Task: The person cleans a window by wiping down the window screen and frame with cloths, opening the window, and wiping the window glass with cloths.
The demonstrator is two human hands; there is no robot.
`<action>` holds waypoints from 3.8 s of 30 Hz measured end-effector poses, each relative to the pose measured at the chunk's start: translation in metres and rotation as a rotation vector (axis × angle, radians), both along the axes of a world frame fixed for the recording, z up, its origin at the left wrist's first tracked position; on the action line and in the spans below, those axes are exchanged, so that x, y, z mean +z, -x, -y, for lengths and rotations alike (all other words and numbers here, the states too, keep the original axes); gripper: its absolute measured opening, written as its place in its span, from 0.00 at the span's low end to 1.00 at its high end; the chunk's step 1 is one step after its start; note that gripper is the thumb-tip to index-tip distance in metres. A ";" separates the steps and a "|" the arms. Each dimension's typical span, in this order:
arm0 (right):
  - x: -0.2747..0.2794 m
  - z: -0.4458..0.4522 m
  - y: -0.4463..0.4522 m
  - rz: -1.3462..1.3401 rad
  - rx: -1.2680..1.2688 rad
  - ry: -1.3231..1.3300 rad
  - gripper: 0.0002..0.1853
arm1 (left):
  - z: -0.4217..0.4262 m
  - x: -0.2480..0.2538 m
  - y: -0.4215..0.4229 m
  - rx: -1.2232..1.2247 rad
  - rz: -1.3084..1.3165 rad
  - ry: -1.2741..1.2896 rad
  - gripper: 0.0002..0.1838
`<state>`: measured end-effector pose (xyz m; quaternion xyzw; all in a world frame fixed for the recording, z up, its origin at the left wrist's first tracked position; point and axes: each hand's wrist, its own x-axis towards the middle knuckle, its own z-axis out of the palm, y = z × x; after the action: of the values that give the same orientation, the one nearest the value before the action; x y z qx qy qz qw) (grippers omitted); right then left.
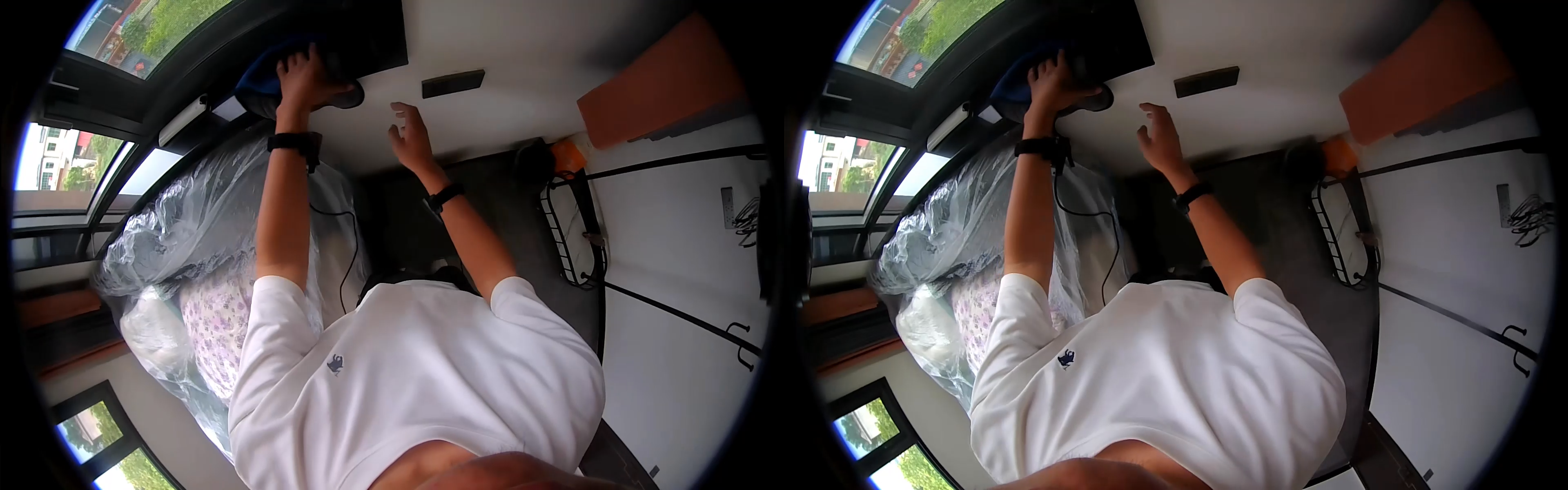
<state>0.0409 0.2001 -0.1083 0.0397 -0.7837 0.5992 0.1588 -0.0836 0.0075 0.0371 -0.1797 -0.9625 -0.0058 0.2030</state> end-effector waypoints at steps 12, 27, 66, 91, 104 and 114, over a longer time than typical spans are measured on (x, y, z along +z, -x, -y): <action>0.126 0.135 0.052 -0.657 0.000 -0.570 0.33 | 0.076 0.013 0.005 -0.324 0.007 -0.408 0.25; 0.169 0.185 0.070 -0.325 -0.037 -0.622 0.28 | 0.112 0.009 0.018 -0.285 0.011 -0.482 0.25; 0.181 0.090 0.128 0.168 -0.348 -0.999 0.20 | 0.391 0.015 0.016 0.098 0.026 -0.497 0.28; 0.184 0.346 0.113 -0.201 0.097 -0.801 0.12 | 0.402 0.025 0.012 0.210 -0.030 -0.833 0.31; 0.165 0.099 0.094 -0.165 -0.468 -1.031 0.22 | 0.420 0.005 0.011 -0.196 0.000 -1.301 0.27; 0.194 0.193 0.106 -0.118 -0.222 -1.119 0.25 | 0.401 0.029 0.003 0.024 0.052 -0.875 0.24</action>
<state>-0.0652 0.0073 0.0857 0.0682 -0.9708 0.0695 0.2190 -0.0865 -0.3933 0.0660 -0.0655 -0.8762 -0.4151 0.2359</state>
